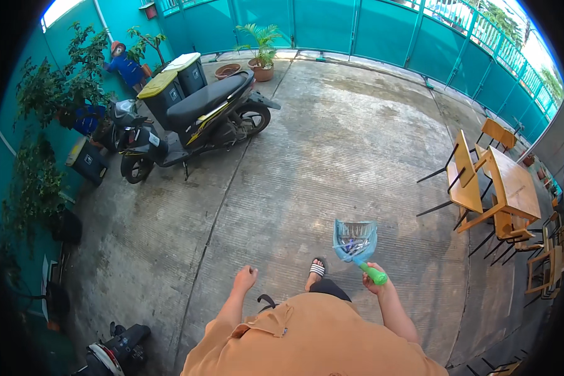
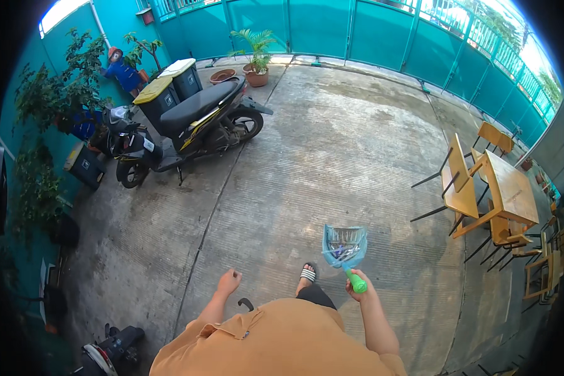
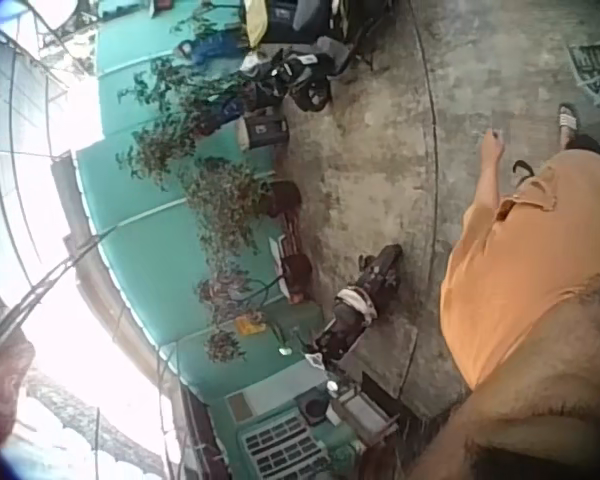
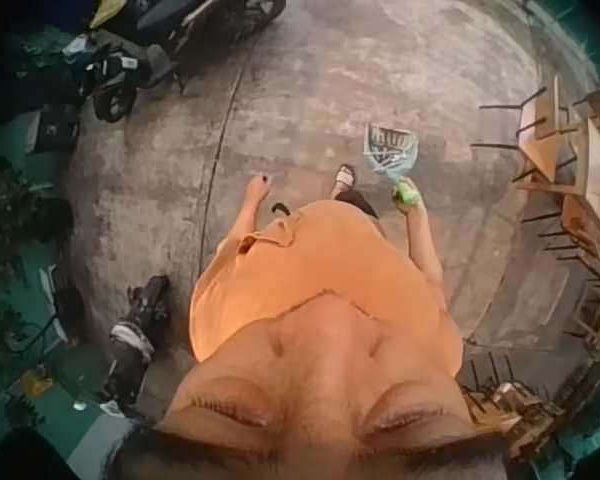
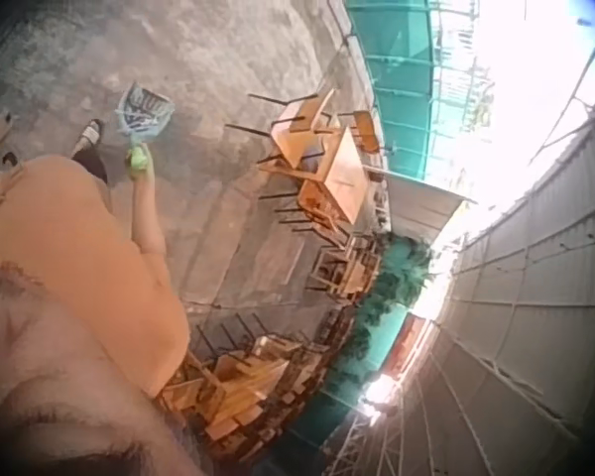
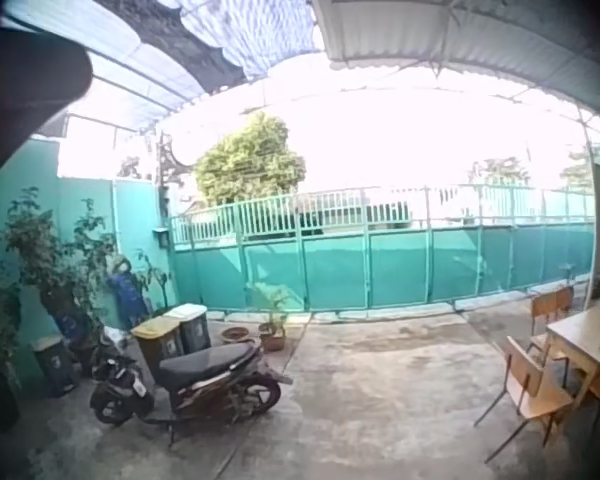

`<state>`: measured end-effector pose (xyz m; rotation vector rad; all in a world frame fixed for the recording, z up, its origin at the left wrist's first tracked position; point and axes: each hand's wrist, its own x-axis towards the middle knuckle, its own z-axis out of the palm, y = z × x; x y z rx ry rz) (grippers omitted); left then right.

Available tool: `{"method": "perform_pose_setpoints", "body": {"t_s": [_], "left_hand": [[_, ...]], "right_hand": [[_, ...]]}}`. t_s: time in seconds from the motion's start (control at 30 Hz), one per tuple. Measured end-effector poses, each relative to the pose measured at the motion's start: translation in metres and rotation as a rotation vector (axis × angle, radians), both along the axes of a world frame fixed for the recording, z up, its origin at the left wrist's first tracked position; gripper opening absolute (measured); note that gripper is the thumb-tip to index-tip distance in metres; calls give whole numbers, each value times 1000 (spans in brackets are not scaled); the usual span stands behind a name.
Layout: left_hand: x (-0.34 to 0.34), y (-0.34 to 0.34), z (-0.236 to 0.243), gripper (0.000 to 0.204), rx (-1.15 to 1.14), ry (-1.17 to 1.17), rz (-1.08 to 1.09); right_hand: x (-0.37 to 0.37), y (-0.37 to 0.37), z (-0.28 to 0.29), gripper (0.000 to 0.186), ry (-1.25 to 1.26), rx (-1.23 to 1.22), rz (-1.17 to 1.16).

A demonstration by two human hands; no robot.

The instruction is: The person empties trash from a dustpan into a trash bin, walks through the outdoor dining area, and picks up a broom. The person sweeps the floor into the dustpan with the broom and leans the broom against a wall.

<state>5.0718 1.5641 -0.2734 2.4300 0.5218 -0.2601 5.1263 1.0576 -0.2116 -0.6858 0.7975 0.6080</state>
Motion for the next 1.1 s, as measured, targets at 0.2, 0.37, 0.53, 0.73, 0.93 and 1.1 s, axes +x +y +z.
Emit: {"method": "perform_pose_setpoints", "body": {"t_s": [0.2,0.37,0.53,0.73,0.93,1.1], "left_hand": [[12,50,-47,40,-246,711,406],[106,66,-124,46,-102,712,25],[331,47,-145,51,-237,871,-66],[716,64,-121,47,-177,394,40],[1015,75,4,39,-229,19,32],[1133,98,-1,39,-316,-51,92]], "right_hand": [[184,-27,-23,22,159,-27,-66],[341,-15,-23,25,205,-31,-28],[503,5,-43,30,208,-42,-60],[700,33,-3,24,187,-115,-18],[887,74,41,22,75,-100,-38],[1042,98,13,21,32,-121,17]]}}
